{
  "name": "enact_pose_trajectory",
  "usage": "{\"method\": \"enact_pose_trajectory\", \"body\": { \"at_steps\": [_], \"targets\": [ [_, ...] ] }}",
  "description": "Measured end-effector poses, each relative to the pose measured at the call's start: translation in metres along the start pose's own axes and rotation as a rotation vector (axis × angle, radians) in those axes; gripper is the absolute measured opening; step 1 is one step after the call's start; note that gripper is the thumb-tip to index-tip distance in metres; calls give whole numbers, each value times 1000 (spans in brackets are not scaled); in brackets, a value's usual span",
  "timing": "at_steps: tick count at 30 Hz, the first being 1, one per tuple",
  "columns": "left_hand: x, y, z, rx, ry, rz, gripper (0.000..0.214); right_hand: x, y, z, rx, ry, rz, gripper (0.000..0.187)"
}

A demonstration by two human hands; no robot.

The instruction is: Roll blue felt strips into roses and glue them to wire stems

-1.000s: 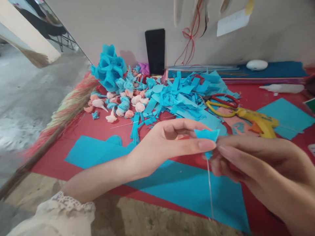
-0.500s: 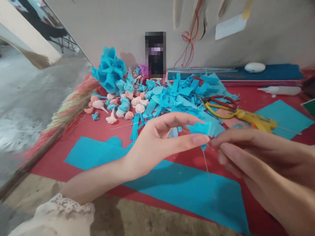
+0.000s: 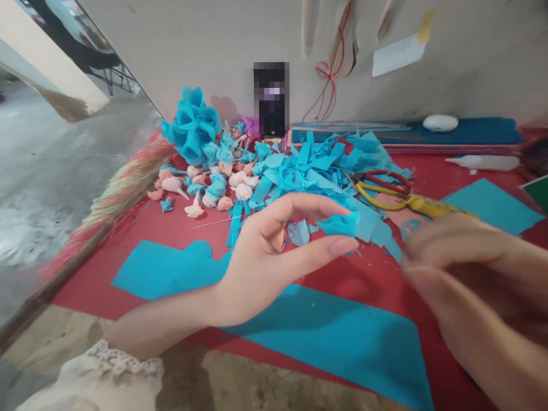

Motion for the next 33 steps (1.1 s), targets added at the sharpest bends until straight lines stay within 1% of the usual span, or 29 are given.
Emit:
{"method": "enact_pose_trajectory", "body": {
  "at_steps": [1, 2, 3, 5, 9, 13, 17, 19, 22, 27, 31, 33],
  "targets": [
    [0, 0, 0, -2, -12, -1, 12, 5, -4, 1, 11, 33, -29, 7],
    [-1, 0, -1, -1, -31, -2, 12, 9, -8, 2, 27, 59, -57, 4],
    [-2, -1, -2, 1, -52, 1, 12, 12, -11, 3, 51, 83, -71, 8],
    [-3, -2, -3, 16, -86, 19, 12, 14, -13, 3, 91, 72, -76, 9],
    [-6, -4, -6, 73, -138, 74, 11, 11, -11, 1, 75, 48, -87, 6],
    [-7, -5, -7, 81, -153, 107, 12, 10, -10, 1, 87, 98, -65, 8],
    [-7, -6, -8, 92, -145, 92, 16, 10, -10, 1, 58, 85, -61, 5],
    [-7, -6, -8, 88, -140, 77, 17, 8, -9, 1, 25, 57, -74, 9],
    [-8, -6, -8, 85, -141, 76, 17, 3, -7, -1, 7, 35, -80, 14],
    [-8, -6, -8, 83, -169, 132, 13, -1, -4, -5, -2, 83, -91, 15],
    [-9, -7, -6, 67, -291, 195, 11, 9, -7, 0, -13, 166, -98, 10],
    [-11, -8, -5, 56, -354, 215, 10, 14, -9, 3, -6, 204, -77, 12]
  ]
}}
Point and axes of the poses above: each hand's wrist, its own z-axis towards the middle knuckle, its own y-axis out of the back of the hand, x = y × z, the point moved 4 cm from there along z, towards the middle knuckle, and after that the axes turned 10 degrees about z, right-handed, at the moved point
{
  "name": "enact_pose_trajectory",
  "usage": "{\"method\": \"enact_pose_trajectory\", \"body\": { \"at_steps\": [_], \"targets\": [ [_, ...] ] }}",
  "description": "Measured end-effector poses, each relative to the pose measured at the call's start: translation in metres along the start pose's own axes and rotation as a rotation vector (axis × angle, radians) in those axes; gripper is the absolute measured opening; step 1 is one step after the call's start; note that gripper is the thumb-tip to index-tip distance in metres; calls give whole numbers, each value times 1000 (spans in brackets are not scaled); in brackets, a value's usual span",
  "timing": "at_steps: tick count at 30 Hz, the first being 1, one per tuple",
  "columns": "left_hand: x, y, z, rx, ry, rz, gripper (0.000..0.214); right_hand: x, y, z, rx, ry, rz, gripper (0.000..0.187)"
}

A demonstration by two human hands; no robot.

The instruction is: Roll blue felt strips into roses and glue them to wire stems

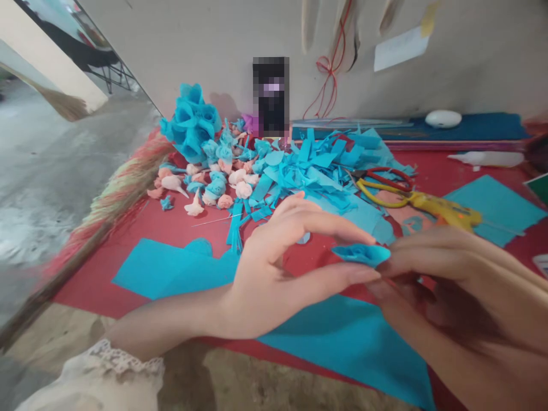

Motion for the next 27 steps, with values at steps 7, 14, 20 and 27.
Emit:
{"method": "enact_pose_trajectory", "body": {
  "at_steps": [7, 14, 20, 27],
  "targets": [
    [-2, 0, 2, 29, -26, 10, 7, -11, 7, -10, -40, -118, 86, 5],
    [-7, 0, 6, 144, -104, -17, 21, -9, 9, -12, -23, -171, 137, 5],
    [-4, -3, 5, 171, -123, -51, 5, 10, 4, 4, 54, 28, 53, 22],
    [2, -4, 3, 153, -109, -156, 2, 7, 5, 1, 61, 84, 77, 26]
  ]
}}
Point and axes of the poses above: each hand's wrist, its own z-axis towards the middle knuckle, its own y-axis out of the back of the hand, x = y × z, the point moved 4 cm from there along z, towards the middle knuckle, and after that the axes turned 10 degrees about z, right-handed, at the moved point
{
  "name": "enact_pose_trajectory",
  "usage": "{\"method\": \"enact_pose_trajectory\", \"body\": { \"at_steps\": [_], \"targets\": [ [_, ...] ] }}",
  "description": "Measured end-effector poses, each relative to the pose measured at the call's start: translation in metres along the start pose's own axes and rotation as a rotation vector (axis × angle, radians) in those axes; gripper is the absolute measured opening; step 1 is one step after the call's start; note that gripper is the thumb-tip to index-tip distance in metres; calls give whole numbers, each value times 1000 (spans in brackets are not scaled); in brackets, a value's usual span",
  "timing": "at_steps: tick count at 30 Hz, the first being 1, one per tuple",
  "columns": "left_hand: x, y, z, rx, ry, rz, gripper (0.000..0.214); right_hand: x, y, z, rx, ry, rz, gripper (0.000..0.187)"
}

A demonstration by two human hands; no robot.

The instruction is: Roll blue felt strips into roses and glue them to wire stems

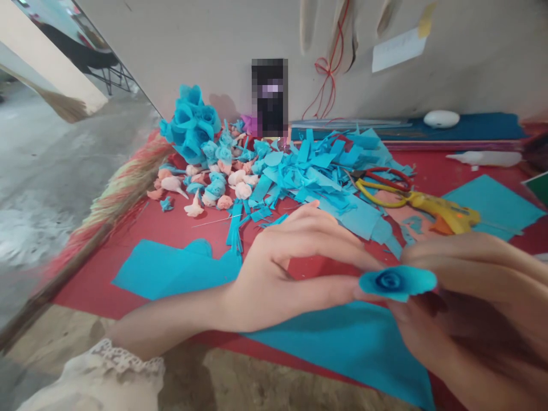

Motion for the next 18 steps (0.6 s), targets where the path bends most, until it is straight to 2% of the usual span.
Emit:
{"method": "enact_pose_trajectory", "body": {
  "at_steps": [5, 8, 9, 11, 13, 15, 18],
  "targets": [
    [0, 0, 0, -12, 51, 2, 4, 1, 7, -3, -4, -40, -121, 15],
    [1, 2, -1, -50, 67, -24, 6, 5, 9, -1, 27, 21, -123, 9],
    [2, 2, -1, -66, 82, -46, 6, 6, 9, 0, -7, 35, -103, 8],
    [5, 2, -2, -94, 134, -104, 5, 2, 11, 0, -130, -5, -19, 11],
    [8, 1, -4, -121, 191, -163, 5, -6, 10, -2, -215, -116, 126, 13],
    [10, 0, -4, -145, 231, -207, 6, -13, 5, -6, -196, -189, 278, 9],
    [12, -3, -4, -151, 299, -263, 7, -19, 2, -9, -136, -268, 381, 6]
  ]
}}
Point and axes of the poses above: each hand's wrist, its own z-axis towards the middle knuckle, its own y-axis out of the back of the hand, x = y × z, the point moved 4 cm from there along z, towards the middle knuckle, and after that the axes turned 10 degrees about z, right-handed, at the moved point
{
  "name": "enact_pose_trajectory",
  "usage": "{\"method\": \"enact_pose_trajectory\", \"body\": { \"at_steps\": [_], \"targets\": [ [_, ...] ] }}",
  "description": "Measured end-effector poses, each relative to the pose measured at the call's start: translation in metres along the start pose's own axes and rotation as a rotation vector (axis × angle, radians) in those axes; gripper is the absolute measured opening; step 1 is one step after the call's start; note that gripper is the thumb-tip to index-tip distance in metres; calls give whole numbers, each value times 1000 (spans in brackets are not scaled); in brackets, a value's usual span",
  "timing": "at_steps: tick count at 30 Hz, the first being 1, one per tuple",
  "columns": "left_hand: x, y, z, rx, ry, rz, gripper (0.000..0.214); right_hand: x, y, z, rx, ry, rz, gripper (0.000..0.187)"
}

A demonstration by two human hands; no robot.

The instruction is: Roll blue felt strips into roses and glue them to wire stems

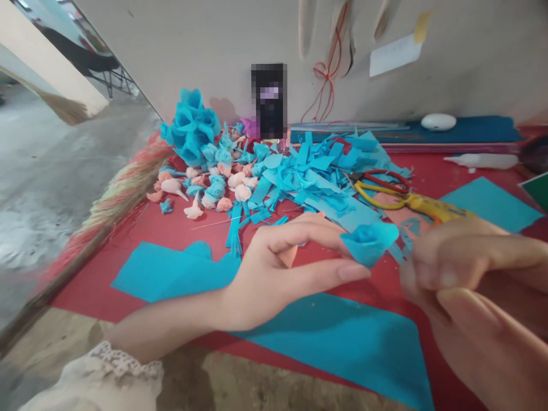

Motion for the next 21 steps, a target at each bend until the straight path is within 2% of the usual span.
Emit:
{"method": "enact_pose_trajectory", "body": {
  "at_steps": [4, 9, 21],
  "targets": [
    [2, -2, 0, 15, 69, -68, 8, -4, -3, 1, 35, -117, 108, 5],
    [4, -2, -4, 28, 82, -73, 3, -11, -7, 6, 25, -264, 169, 13],
    [5, 0, -3, 6, 127, -74, 9, -13, -4, 3, 98, -348, 216, 11]
  ]
}}
Point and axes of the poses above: each hand's wrist, its own z-axis towards the middle knuckle, its own y-axis out of the back of the hand, x = y × z, the point moved 4 cm from there along z, towards the middle knuckle, and after that the axes turned 10 degrees about z, right-handed, at the moved point
